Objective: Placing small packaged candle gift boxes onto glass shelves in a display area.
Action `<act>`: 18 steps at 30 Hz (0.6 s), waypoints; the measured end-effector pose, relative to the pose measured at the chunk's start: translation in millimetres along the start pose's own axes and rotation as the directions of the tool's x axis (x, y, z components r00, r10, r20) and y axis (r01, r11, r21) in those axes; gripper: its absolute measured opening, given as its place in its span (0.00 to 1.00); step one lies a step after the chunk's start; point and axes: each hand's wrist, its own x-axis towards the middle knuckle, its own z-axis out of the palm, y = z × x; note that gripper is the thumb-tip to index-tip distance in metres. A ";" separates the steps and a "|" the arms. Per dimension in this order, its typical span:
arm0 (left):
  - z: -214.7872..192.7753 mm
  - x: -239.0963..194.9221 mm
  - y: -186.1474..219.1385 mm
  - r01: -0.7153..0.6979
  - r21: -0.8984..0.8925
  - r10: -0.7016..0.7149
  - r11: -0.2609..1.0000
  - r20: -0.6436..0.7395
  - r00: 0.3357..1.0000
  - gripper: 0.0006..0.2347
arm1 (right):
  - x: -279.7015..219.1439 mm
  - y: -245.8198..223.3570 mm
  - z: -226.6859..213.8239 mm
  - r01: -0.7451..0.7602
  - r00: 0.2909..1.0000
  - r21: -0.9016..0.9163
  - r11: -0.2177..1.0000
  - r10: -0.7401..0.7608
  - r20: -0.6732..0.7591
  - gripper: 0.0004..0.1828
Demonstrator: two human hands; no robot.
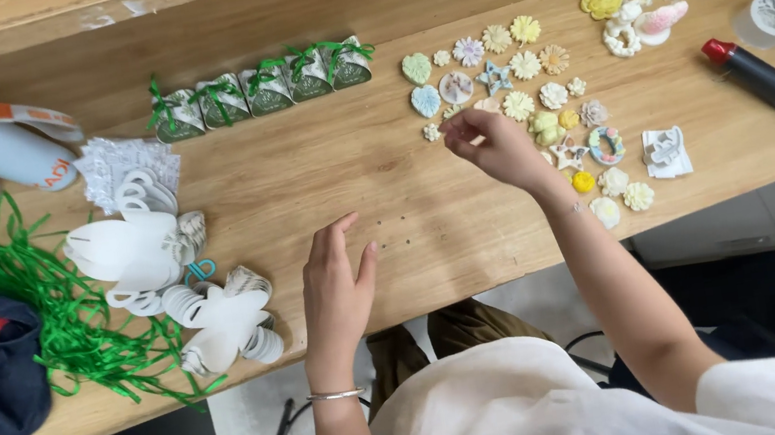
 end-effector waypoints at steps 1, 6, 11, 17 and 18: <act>2.3 -1.3 -1.3 0.020 -0.003 -0.020 1.000 -0.002 1.000 0.16 | 14.5 5.6 0.9 -0.006 1.000 -0.001 1.000 0.006 0.019 0.09; 8.4 -2.3 -4.7 0.119 0.031 -0.119 0.992 0.004 0.993 0.14 | 104.4 62.5 22.5 0.050 0.987 -0.123 0.991 -0.031 0.156 0.24; 13.6 -2.2 1.9 0.218 0.068 -0.221 0.974 0.033 0.975 0.14 | 186.5 83.0 60.5 0.165 0.984 -0.168 0.972 -0.149 0.100 0.26; 22.9 -7.0 10.3 0.318 0.044 -0.319 0.947 0.008 0.948 0.13 | 271.6 157.1 129.2 0.228 0.973 -0.392 0.891 -0.219 0.068 0.21; 25.6 -8.7 10.6 0.340 0.037 -0.340 0.940 0.008 0.940 0.12 | 281.3 161.9 137.7 0.124 0.992 -0.450 0.884 -0.101 0.075 0.19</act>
